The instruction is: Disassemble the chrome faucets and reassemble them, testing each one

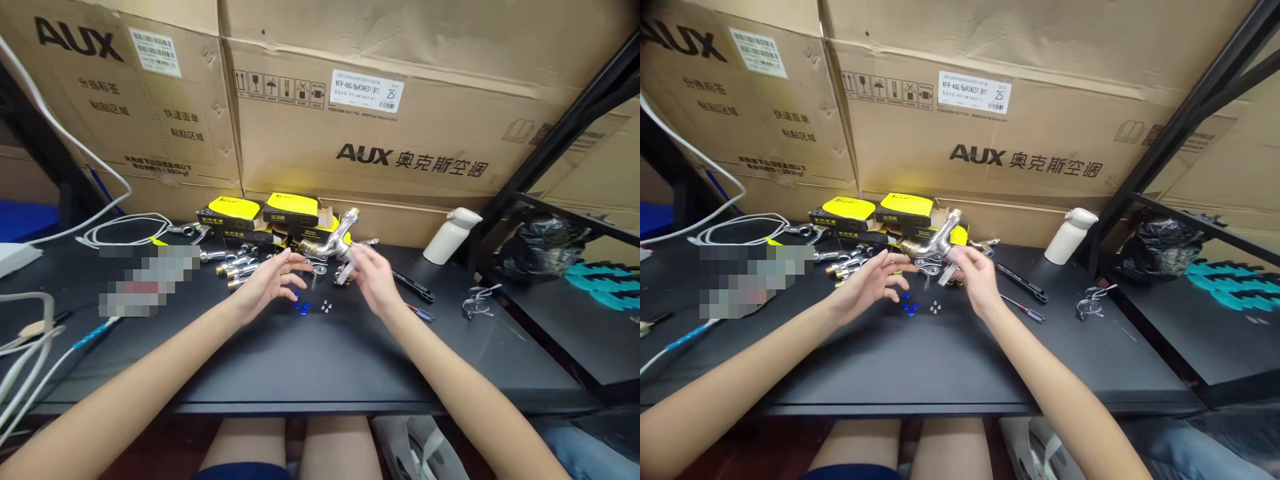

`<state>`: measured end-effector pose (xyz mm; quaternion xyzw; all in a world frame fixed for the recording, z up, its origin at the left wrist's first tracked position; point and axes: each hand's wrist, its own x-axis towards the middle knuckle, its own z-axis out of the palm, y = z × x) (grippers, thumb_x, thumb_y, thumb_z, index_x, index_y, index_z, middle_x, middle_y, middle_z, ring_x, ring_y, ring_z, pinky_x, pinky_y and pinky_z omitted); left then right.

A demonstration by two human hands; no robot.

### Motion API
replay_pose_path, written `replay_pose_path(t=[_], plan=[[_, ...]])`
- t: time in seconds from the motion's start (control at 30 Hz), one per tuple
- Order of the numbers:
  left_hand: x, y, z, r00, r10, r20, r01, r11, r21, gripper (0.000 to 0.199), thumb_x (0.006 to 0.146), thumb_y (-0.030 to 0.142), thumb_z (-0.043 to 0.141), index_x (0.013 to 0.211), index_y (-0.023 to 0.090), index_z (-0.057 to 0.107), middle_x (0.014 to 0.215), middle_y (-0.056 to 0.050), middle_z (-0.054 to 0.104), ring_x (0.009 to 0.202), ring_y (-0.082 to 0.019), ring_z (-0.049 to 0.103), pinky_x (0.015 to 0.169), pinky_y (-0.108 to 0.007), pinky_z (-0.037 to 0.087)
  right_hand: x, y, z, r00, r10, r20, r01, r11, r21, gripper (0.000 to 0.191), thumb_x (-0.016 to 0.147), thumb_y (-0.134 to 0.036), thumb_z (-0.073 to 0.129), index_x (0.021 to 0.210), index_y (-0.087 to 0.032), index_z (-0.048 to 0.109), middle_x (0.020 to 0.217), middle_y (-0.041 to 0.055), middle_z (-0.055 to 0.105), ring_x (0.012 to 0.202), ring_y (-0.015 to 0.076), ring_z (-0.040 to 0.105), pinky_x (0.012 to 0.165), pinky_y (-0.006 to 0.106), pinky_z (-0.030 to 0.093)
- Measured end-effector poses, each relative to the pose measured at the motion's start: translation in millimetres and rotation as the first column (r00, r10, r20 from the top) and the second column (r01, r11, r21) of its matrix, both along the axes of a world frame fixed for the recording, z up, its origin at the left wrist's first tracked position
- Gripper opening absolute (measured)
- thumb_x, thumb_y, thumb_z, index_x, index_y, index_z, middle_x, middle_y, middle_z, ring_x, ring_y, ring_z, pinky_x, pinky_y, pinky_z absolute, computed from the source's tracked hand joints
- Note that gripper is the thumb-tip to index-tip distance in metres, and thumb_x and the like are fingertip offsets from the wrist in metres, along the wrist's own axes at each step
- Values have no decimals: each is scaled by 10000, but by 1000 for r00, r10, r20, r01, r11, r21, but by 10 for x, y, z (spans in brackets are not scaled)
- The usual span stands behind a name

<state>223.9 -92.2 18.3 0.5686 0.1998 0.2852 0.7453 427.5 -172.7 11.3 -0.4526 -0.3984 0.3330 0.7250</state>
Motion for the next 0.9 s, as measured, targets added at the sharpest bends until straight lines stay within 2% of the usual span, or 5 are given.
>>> replay_pose_path(t=[0.13,0.3,0.37,0.53,0.9], plan=[[7,-6,-9,1000,-20,-2,20,1000,-19,425,886,544,521,1055,166,616,1087,-108,648,757,-157,618,565,-253,539,515,98,73,913,-404,-67,406,913,31,297,721,-425,733,836,-160,664,767,4,661,624,105,608,510,206,538],[5,-20,-6,998,-66,-6,65,998,-4,433,874,555,535,1028,159,621,999,-97,657,735,-158,609,551,-251,530,1191,130,-22,783,-621,-32,615,781,-104,237,776,-338,731,761,-142,599,600,-42,557,549,81,556,494,179,525],[0,-16,-4,997,-76,-9,76,997,-1,434,866,556,546,1021,158,619,979,-92,657,727,-156,607,548,-250,526,1353,123,-84,773,-634,1,623,760,-183,224,804,-311,727,865,-131,609,671,-21,594,591,100,584,525,214,540],[-7,2,10,998,-59,-17,60,998,6,419,859,538,564,1020,155,616,952,-86,658,725,-158,607,554,-255,525,1563,104,-187,810,-583,61,567,753,-335,322,941,-326,573,1210,-149,563,1182,90,596,988,202,623,827,400,548],[-16,25,-12,998,-64,-15,64,998,26,359,885,486,549,1026,162,618,927,-74,645,721,-154,600,559,-256,517,1760,119,-319,869,-421,259,494,749,-441,343,936,-335,579,1226,-153,557,1212,96,585,1025,216,613,856,421,537]])
